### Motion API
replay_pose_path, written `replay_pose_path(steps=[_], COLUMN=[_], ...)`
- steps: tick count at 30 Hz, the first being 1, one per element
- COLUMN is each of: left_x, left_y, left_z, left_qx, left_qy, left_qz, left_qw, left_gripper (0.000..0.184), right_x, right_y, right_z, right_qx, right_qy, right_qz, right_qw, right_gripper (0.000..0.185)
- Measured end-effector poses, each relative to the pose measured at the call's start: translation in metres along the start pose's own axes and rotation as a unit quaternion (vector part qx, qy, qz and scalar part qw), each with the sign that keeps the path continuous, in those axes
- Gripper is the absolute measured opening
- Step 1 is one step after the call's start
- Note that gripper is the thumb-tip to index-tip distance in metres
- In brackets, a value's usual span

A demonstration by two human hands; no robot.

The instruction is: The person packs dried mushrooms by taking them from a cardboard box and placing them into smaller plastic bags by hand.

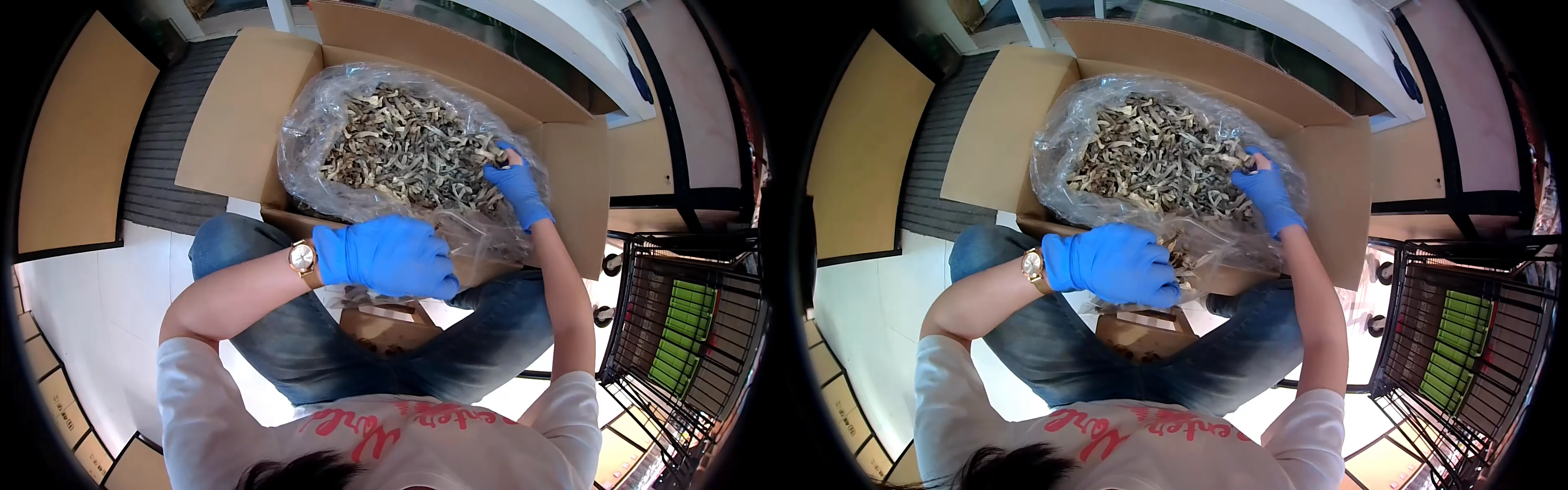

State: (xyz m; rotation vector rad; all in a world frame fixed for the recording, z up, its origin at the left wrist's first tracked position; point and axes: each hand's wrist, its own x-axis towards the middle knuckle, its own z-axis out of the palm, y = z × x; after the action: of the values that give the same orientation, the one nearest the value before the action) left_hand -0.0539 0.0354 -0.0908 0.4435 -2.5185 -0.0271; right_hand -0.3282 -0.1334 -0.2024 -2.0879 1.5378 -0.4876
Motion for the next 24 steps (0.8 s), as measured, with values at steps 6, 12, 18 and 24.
replay_pose_path(steps=[6, 12, 18, 24], left_x=[-0.005, -0.008, -0.011, -0.012], left_y=[-0.025, -0.045, -0.054, -0.055], left_z=[0.007, 0.014, 0.02, 0.015], left_qx=[0.015, -0.002, 0.03, 0.059], left_qy=[-0.098, -0.129, -0.084, -0.09], left_qz=[-0.028, -0.133, -0.141, -0.154], left_qw=[0.995, 0.983, 0.986, 0.982], left_gripper=[0.012, 0.018, 0.018, 0.017], right_x=[-0.01, -0.022, -0.04, -0.049], right_y=[-0.039, -0.073, -0.088, -0.099], right_z=[-0.031, -0.045, -0.048, -0.05], right_qx=[0.39, 0.463, 0.402, 0.342], right_qy=[0.097, 0.111, -0.144, -0.3], right_qz=[0.04, 0.097, 0.024, 0.03], right_qw=[0.915, 0.874, 0.904, 0.89], right_gripper=[0.041, 0.035, 0.047, 0.038])
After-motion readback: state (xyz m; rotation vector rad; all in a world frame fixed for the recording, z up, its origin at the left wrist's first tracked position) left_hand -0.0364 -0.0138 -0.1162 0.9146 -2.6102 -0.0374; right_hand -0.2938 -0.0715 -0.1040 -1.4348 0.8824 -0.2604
